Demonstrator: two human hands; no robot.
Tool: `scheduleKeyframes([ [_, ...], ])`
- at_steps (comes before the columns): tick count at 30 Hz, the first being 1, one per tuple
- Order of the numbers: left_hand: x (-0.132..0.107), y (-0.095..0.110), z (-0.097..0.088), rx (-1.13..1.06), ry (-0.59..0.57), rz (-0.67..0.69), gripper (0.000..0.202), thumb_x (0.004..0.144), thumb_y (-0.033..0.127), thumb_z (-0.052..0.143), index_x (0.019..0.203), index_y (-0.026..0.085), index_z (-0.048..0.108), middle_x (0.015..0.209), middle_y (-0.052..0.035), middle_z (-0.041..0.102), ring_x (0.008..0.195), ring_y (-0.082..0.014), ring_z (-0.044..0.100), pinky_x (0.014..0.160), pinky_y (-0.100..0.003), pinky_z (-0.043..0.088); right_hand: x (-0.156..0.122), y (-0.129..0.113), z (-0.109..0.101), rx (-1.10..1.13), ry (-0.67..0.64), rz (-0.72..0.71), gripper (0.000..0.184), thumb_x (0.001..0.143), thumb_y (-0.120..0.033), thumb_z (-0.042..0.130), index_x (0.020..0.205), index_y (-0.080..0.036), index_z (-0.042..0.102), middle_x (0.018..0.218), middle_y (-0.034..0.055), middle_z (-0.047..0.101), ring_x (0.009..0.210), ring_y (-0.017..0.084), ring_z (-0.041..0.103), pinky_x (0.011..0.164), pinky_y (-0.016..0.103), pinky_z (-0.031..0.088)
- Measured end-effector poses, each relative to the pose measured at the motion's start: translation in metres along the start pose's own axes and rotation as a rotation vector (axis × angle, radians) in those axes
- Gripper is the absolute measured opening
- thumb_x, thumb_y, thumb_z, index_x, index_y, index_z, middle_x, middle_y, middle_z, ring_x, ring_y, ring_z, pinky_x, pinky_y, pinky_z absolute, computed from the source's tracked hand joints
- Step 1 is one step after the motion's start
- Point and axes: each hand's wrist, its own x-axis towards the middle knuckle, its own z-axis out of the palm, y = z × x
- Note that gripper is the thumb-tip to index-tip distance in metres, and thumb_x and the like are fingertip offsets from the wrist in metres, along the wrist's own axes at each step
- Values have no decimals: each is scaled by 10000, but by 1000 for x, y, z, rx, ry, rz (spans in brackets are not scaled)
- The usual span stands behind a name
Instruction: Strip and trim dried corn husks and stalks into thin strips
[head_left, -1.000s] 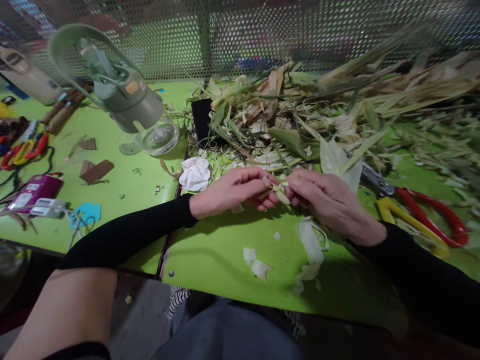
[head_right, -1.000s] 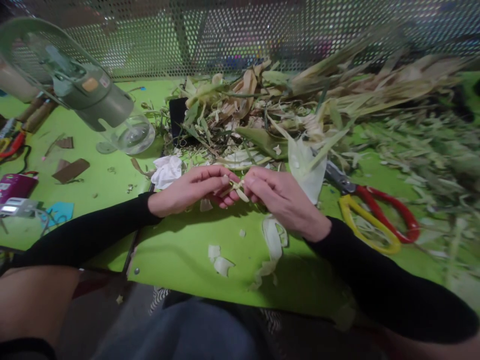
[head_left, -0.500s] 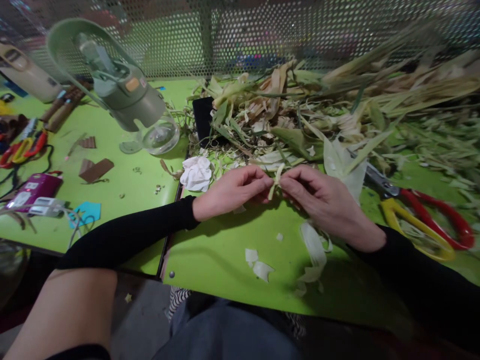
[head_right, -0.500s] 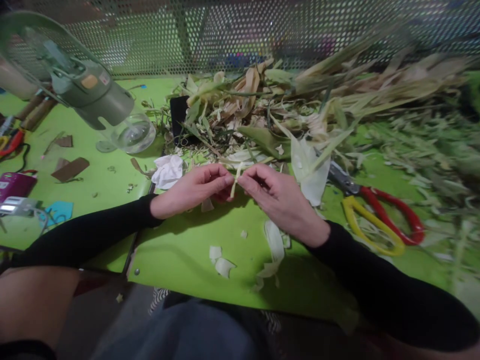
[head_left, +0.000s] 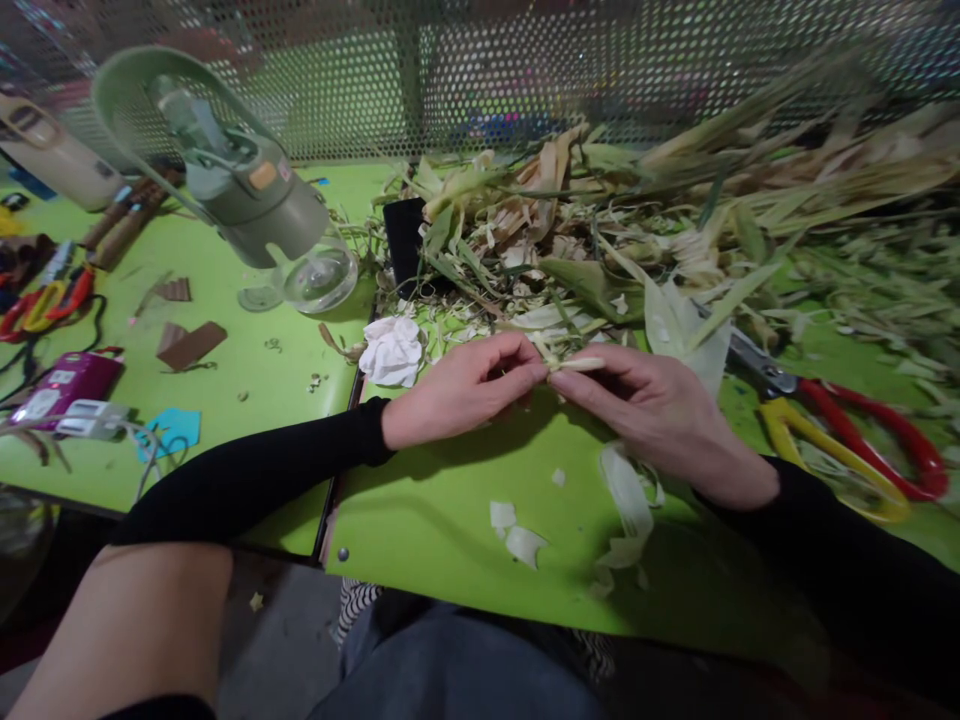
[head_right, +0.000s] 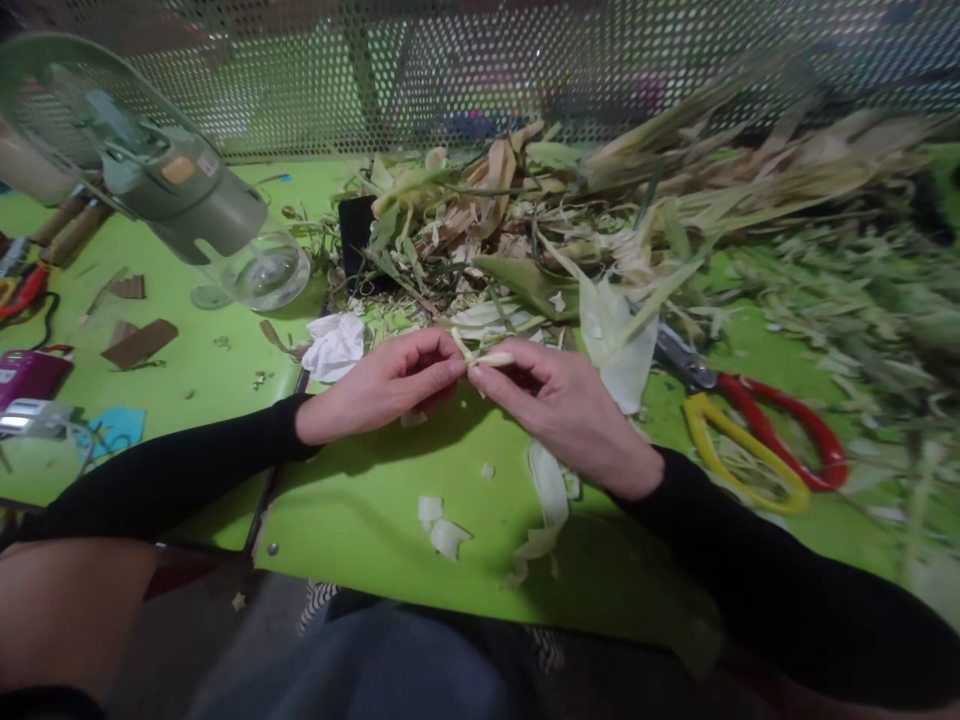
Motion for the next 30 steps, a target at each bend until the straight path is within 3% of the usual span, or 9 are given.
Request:
scheduleKeyframes([
  [4,-1,2,-1,78,-33,23,323,962,459,630,807,199,518,646,45,536,582,-81,462,559,-220,375,0,-3,-1,36,39,5,332,927,-529,684,796,-225,656,677,-18,571,568,124,439,519,283,355],
  [9,-2,2,0,55,5,14,267,982,424,609,879,185,550,721,29,595,625,-81,514,598,-221,412,1,-1,-3,-20,-41,-39,270,964,-449,630,821,-220,628,676,-19,564,576,126,458,517,273,363],
  [12,-3,3,-1,57,74,51,305,927,416,704,1088,187,584,784,36,606,639,-81,547,610,-220,431,0,-3,-4,-104,-52,-57,217,969,-399,609,849,-217,615,688,-15,572,580,128,460,509,272,348],
  [14,-3,3,-2,59,53,92,392,913,419,729,1204,199,585,814,34,635,646,-84,583,625,-220,450,-1,-6,-5,-143,-73,-53,215,975,-389,593,843,-219,608,668,-18,563,562,127,449,503,275,336],
  [19,0,0,-5,-37,-31,78,329,905,459,728,991,171,593,806,8,672,665,-91,648,643,-221,492,-3,-11,-5,-175,-91,-34,372,1000,-473,551,722,-225,552,587,-29,484,528,123,406,495,280,310],
  [23,3,-3,-5,-208,-97,-7,385,852,396,794,1061,172,560,783,8,695,690,-103,684,666,-225,537,-3,-8,-4,-95,-117,-16,451,1011,-578,514,739,-222,572,620,-14,532,552,131,458,503,279,338],
  [26,3,-2,-5,-296,-133,-67,272,901,316,725,1046,163,552,770,-1,716,682,-101,699,703,-245,574,-2,-5,-5,-3,-155,28,456,997,-602,539,752,-220,576,647,-11,556,559,127,475,501,269,350],
  [30,-1,5,-6,-205,-139,-52,154,878,191,691,975,155,577,688,22,686,604,-68,631,595,-181,487,-1,-10,-8,68,-229,76,421,966,-572,596,734,-221,570,617,-35,471,531,113,396,485,266,319],
])
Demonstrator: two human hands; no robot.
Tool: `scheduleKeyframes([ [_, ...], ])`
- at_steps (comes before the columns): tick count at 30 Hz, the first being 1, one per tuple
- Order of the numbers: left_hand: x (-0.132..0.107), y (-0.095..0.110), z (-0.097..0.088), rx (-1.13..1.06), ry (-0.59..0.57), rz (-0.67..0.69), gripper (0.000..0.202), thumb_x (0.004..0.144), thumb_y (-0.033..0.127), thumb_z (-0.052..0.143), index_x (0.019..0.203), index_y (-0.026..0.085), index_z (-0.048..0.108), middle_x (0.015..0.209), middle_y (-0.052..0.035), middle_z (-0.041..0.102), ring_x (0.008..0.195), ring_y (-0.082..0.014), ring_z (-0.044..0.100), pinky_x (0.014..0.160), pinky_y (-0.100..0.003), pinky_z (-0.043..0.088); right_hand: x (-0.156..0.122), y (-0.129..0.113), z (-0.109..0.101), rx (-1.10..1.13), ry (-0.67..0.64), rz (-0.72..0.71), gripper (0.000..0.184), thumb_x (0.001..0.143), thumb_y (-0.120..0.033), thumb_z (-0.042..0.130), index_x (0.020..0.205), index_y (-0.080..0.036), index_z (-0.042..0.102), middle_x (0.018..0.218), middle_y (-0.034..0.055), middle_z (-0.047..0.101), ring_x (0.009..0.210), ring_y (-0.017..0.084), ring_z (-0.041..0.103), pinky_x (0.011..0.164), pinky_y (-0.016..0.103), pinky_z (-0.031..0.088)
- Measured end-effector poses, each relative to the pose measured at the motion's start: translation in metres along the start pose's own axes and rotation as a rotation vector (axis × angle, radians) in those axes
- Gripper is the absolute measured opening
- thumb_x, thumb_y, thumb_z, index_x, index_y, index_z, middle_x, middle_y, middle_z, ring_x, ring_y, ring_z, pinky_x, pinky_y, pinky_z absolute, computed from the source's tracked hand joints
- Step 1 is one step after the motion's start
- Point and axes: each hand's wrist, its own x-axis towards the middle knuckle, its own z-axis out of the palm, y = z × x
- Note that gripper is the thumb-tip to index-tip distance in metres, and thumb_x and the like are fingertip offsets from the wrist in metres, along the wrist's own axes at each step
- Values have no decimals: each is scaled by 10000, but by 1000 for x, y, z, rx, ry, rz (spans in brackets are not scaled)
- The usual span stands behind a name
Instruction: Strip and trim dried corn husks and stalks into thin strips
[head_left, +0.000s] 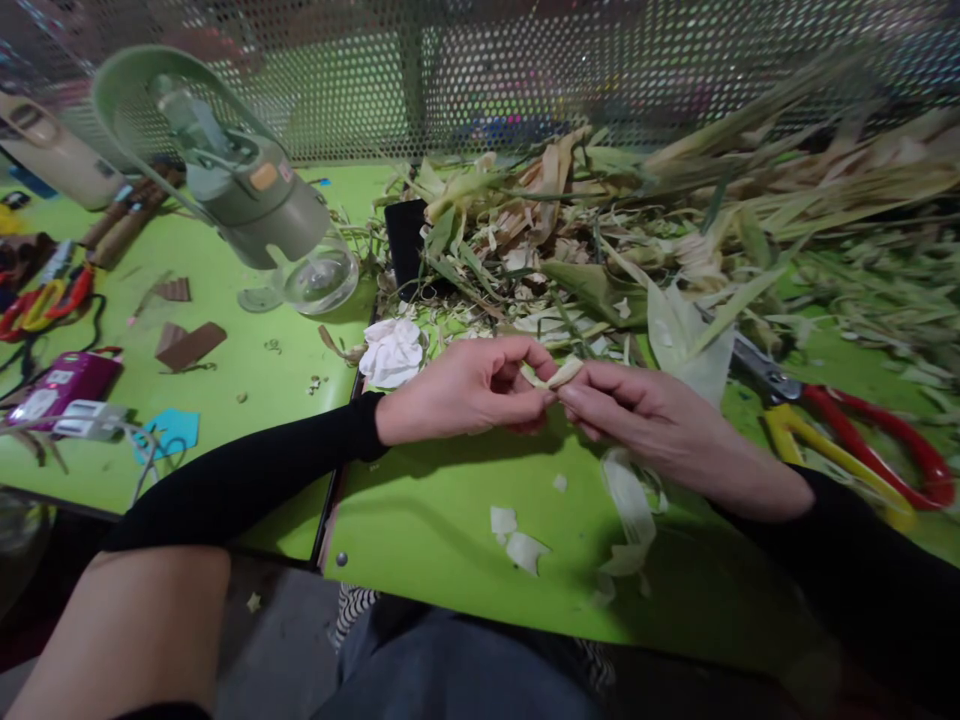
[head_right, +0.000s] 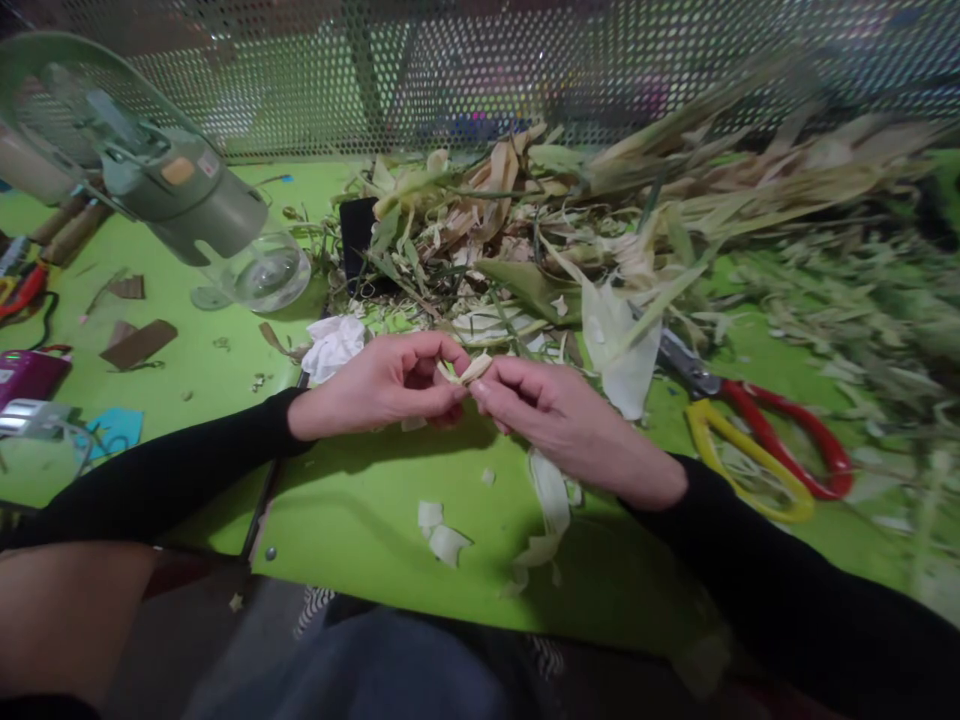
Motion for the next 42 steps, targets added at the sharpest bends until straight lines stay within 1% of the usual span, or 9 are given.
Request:
scheduleKeyframes([
  [4,-6,7,1,79,-21,59,117,883,185,677,973,147,613,646,41,641,556,-43,540,514,-165,378,-1,-11,-3,-5,-27,-55,370,965,-506,571,729,-222,600,627,-28,448,551,122,382,502,278,313],
  [10,-1,8,-7,-53,-40,14,140,896,193,698,977,139,596,715,11,697,632,-72,653,638,-198,518,0,-2,-4,30,8,-66,408,929,-495,643,653,-218,526,585,-42,424,534,104,354,494,263,285],
  [15,10,2,-19,-236,-103,-108,230,1008,281,542,1160,132,630,954,-90,783,820,-134,735,761,-285,582,5,13,-1,397,147,51,415,907,-551,693,713,-215,546,622,-36,474,529,92,393,476,240,305],
  [19,13,-1,-21,1,21,-4,238,914,187,671,1147,145,695,1012,-46,757,821,-89,663,788,-241,516,9,16,2,548,111,89,425,917,-550,688,705,-211,546,602,-39,454,520,88,382,472,232,321],
  [22,14,-4,-18,107,183,133,166,830,225,788,936,138,693,927,-3,702,775,-62,588,741,-206,460,11,18,2,468,182,90,386,945,-569,651,801,-215,600,685,-22,521,544,93,415,461,227,325],
  [26,13,-7,-11,45,232,142,352,802,409,826,846,154,588,755,36,626,581,-36,497,557,-190,380,9,15,-1,283,469,19,378,984,-586,585,835,-239,561,699,-33,476,530,100,375,440,238,278],
  [33,10,-9,-2,18,177,189,427,762,466,854,823,153,571,719,39,624,634,-63,592,637,-215,498,4,5,8,-231,324,-235,362,996,-570,577,886,-228,623,706,-4,593,569,135,478,518,289,362],
  [37,9,-13,-2,93,101,255,405,851,515,763,911,128,659,843,-24,694,760,-93,642,764,-252,531,3,5,8,-296,453,-268,287,1019,-480,563,900,-223,609,730,1,608,563,129,483,517,285,366],
  [42,6,-14,-3,401,214,338,382,963,507,634,875,137,660,758,-12,684,664,-89,596,634,-220,450,-2,2,12,-469,421,-386,322,1022,-447,555,796,-219,560,666,-7,561,530,123,450,498,284,326],
])
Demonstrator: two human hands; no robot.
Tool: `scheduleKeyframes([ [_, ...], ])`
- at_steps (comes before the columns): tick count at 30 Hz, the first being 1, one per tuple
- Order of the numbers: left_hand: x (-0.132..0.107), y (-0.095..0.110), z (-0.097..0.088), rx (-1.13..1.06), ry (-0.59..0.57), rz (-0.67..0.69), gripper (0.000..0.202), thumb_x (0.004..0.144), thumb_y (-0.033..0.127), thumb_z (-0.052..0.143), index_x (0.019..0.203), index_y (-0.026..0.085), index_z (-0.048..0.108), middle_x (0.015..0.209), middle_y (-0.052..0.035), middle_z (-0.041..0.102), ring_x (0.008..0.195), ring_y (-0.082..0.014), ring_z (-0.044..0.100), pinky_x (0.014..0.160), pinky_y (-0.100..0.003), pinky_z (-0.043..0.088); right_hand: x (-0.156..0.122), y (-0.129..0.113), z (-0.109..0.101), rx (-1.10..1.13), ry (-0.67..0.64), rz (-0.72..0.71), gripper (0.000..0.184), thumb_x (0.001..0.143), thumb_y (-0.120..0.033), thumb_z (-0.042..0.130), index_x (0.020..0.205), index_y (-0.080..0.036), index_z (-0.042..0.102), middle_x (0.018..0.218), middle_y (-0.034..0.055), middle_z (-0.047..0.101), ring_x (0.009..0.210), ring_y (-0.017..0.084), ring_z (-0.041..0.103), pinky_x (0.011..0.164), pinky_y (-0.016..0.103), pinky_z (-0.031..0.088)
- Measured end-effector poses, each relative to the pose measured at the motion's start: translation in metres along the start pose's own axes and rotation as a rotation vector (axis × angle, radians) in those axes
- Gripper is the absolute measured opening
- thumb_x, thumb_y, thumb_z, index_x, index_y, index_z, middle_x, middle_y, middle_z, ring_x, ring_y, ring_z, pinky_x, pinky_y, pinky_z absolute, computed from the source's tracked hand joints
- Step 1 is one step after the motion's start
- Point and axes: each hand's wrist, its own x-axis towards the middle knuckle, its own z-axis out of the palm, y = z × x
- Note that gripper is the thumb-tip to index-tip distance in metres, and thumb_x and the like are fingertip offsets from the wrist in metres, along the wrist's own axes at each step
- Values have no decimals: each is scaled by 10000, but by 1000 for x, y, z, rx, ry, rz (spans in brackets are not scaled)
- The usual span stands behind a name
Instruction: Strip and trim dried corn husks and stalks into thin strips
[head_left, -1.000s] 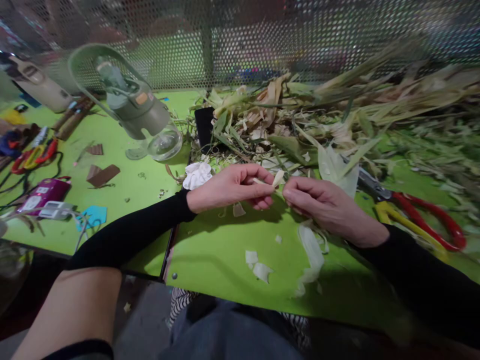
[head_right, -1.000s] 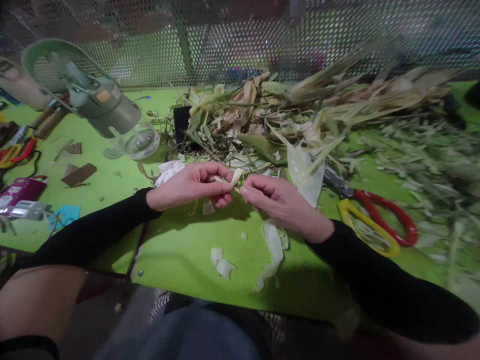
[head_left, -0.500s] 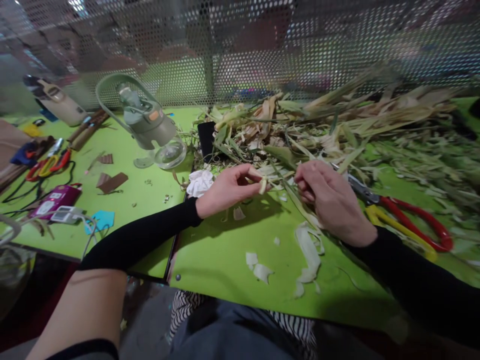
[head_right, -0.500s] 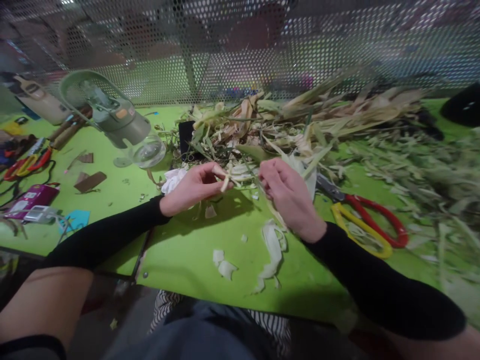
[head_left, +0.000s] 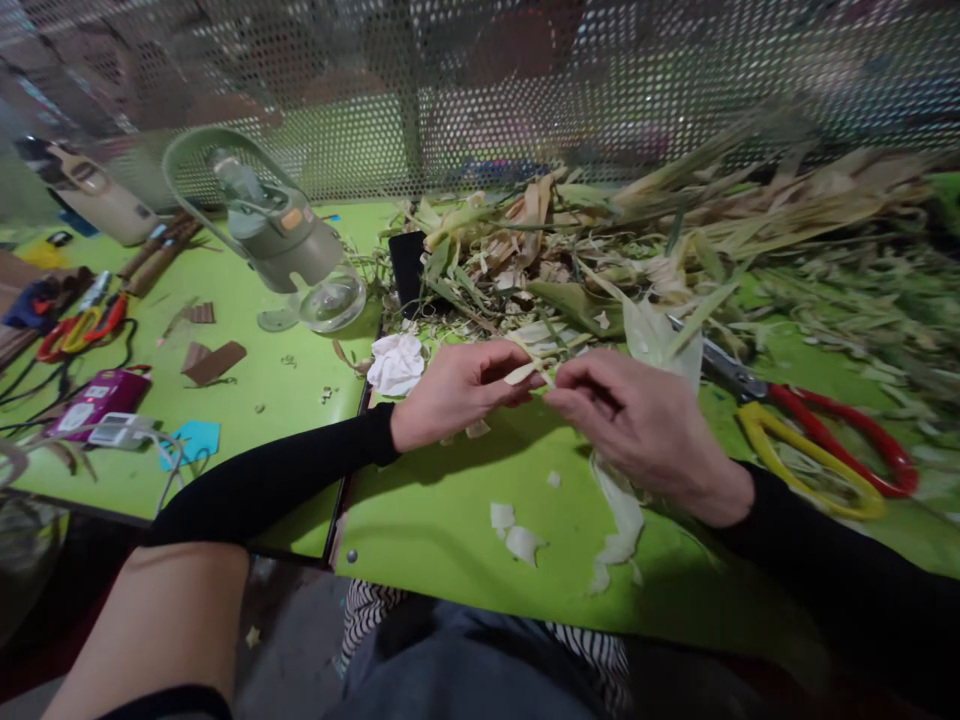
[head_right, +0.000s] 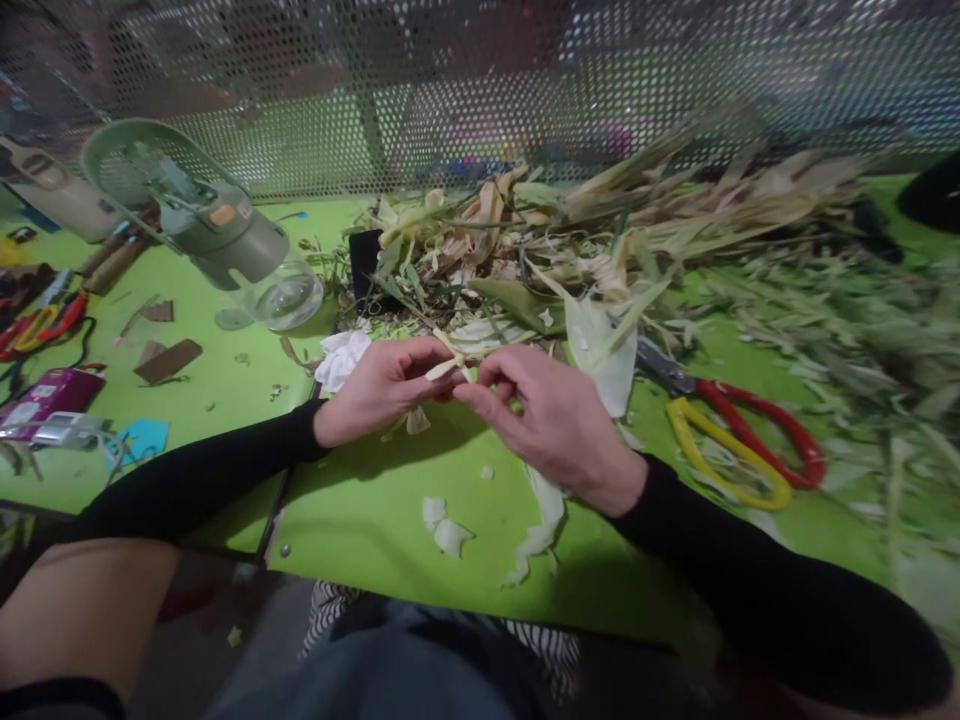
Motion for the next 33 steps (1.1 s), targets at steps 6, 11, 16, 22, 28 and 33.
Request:
scheduleKeyframes([
  [6,1,3,-5,424,-35,233,341,1069,392,463,891,156,633,746,0,660,673,-99,579,649,-214,433,0,-4,2,13,-118,-55,270,1039,-278,456,776,-236,498,674,-10,551,585,141,500,563,286,370],
  [11,-2,2,-4,490,-47,390,348,1091,351,375,886,169,589,774,-14,671,689,-110,611,670,-220,472,0,-10,-3,-28,-149,-122,320,1019,-218,430,712,-248,343,608,-43,413,520,123,379,535,290,310],
  [16,-12,4,3,469,-29,391,316,1079,321,366,937,171,605,825,-29,697,732,-125,641,697,-235,501,-7,-16,-2,-80,-127,-226,333,995,-187,439,699,-252,302,583,-47,376,504,123,348,521,300,279],
  [22,-13,8,3,347,-68,235,302,1060,329,407,954,168,638,835,-43,702,753,-133,636,728,-261,514,-9,-13,7,-87,-151,-192,329,1002,-263,434,678,-257,379,584,-8,460,550,160,410,545,332,295],
  [28,-1,5,-5,-210,-195,-75,360,999,499,588,1022,141,627,858,-49,718,714,-101,663,684,-236,554,-1,-8,-3,49,30,43,255,1050,-400,428,952,-233,594,860,65,665,712,191,588,628,329,443],
  [33,-2,2,-3,-230,-151,-74,399,980,538,608,1034,144,635,885,-52,710,764,-110,681,734,-254,580,4,-4,-6,73,-111,95,267,1042,-420,454,933,-229,605,837,51,682,714,200,613,635,326,446],
])
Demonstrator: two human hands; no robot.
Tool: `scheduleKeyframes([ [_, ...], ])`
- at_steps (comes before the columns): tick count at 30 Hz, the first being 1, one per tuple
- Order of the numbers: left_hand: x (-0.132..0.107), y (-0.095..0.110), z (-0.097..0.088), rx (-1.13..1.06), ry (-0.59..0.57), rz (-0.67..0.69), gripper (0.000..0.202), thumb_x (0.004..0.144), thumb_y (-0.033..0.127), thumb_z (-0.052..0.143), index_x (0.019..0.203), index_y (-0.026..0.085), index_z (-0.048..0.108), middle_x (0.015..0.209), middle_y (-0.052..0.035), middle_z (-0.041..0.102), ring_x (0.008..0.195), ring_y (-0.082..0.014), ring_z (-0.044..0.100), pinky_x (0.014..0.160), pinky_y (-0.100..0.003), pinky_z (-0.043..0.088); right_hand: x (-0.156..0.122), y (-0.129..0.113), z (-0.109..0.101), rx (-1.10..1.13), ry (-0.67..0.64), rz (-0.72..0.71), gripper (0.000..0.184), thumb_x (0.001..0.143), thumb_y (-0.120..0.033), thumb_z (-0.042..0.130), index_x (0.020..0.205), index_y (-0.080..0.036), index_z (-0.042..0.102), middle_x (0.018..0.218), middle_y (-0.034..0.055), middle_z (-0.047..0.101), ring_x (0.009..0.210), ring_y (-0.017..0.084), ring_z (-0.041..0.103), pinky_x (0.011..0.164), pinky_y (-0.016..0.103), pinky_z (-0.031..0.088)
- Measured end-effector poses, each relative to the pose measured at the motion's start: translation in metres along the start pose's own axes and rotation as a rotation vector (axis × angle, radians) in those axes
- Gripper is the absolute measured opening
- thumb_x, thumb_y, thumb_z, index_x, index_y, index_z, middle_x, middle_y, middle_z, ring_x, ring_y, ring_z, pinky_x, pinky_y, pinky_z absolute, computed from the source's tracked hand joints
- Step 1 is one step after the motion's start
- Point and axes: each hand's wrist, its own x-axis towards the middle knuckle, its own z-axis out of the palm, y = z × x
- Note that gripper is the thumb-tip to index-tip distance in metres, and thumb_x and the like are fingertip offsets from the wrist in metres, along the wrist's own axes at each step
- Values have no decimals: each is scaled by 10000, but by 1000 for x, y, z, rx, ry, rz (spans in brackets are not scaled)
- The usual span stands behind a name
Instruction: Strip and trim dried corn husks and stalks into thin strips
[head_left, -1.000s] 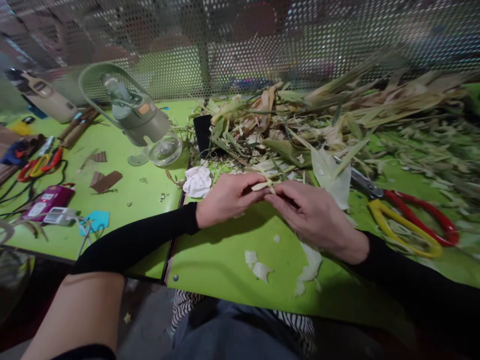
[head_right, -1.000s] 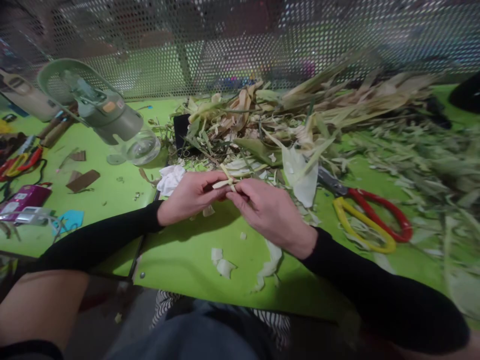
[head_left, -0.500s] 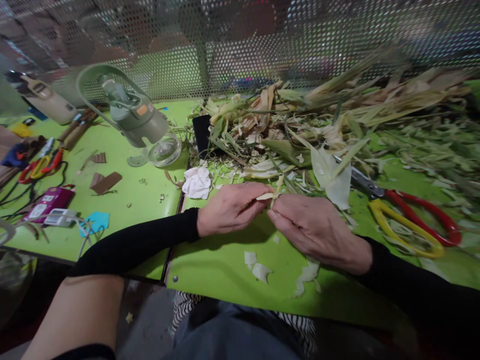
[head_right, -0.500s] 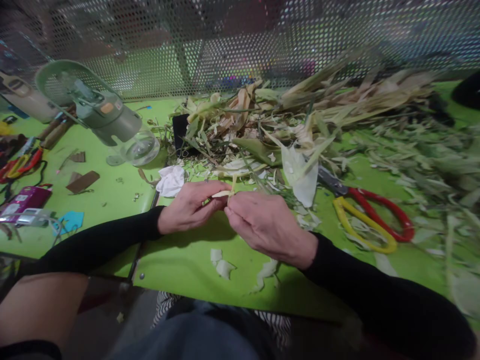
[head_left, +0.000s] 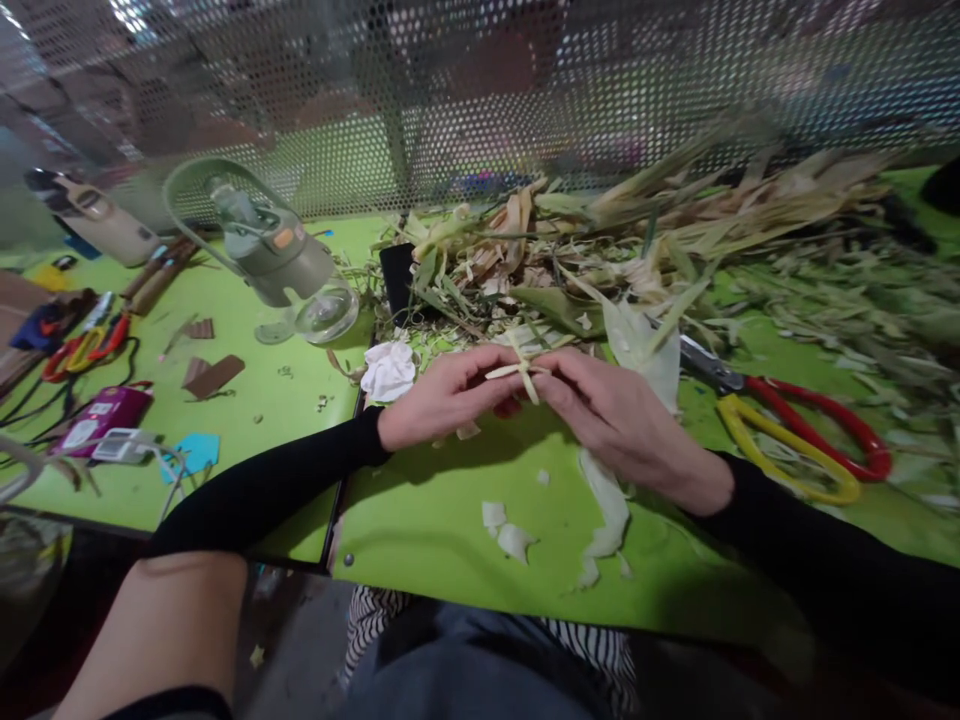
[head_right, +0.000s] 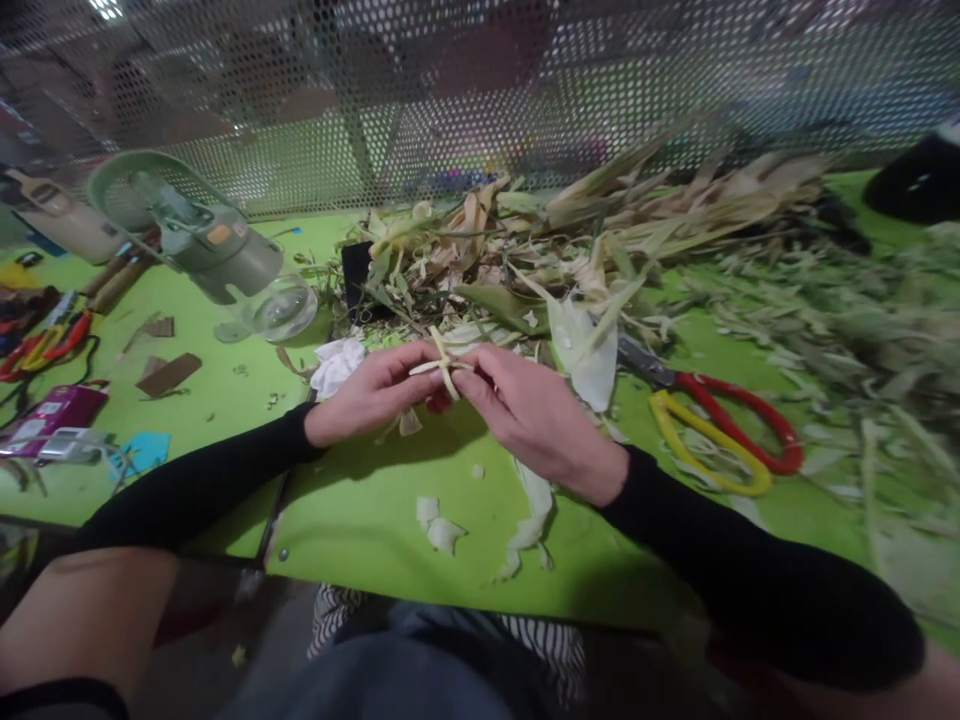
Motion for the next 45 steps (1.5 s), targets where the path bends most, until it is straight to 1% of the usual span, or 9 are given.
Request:
scheduleKeyframes([
  [5,-1,0,1,426,224,199,262,986,404,619,1042,161,698,1023,-79,696,861,-129,634,736,-246,529,2,3,-1,87,28,37,302,1043,-415,478,812,-241,565,652,-19,535,581,153,491,576,298,375],
  [10,-3,7,4,594,102,177,206,998,315,567,906,162,671,848,-43,702,788,-140,619,768,-279,502,0,3,-2,166,-1,72,364,1037,-494,499,783,-243,567,656,-14,550,591,153,499,569,300,378],
  [14,-6,17,8,476,90,-20,318,894,398,711,1081,165,602,910,-41,717,730,-134,632,667,-259,498,0,3,-1,127,72,93,350,1032,-479,512,777,-247,576,688,7,565,621,166,492,578,316,381],
  [21,-5,19,11,74,12,-146,329,989,490,544,874,182,518,751,16,632,575,-72,590,571,-216,494,-2,6,5,214,38,87,281,991,-491,601,886,-231,614,729,-4,620,610,143,536,562,291,422],
  [26,-4,25,8,134,2,-165,245,997,313,518,795,175,542,646,54,503,531,-54,485,511,-192,388,-2,8,5,375,-25,120,381,920,-526,709,1178,-247,675,944,44,740,803,193,694,677,312,550],
  [30,-4,30,5,214,-21,-245,255,987,346,557,823,161,622,635,50,502,539,-61,449,491,-193,327,-1,5,2,429,-71,139,328,877,-541,751,1028,-249,743,947,42,771,797,192,712,705,323,578],
  [35,-5,35,3,145,-112,-318,341,1007,448,532,809,173,564,647,50,515,526,-62,446,506,-195,379,-2,2,1,492,-78,186,325,846,-535,784,953,-231,743,853,34,765,728,173,694,590,278,531],
  [41,-5,39,-2,135,-181,-246,334,994,466,562,876,166,648,713,36,527,617,-75,450,569,-206,365,-4,-4,-8,440,-133,194,261,893,-482,730,892,-221,718,667,-16,675,515,104,547,461,251,418],
  [45,-5,35,0,204,-184,-206,283,1016,387,516,882,168,635,752,24,541,666,-86,469,605,-210,379,-5,-3,-8,377,-132,141,179,898,-407,706,931,-231,706,782,15,745,622,150,659,545,284,500],
])
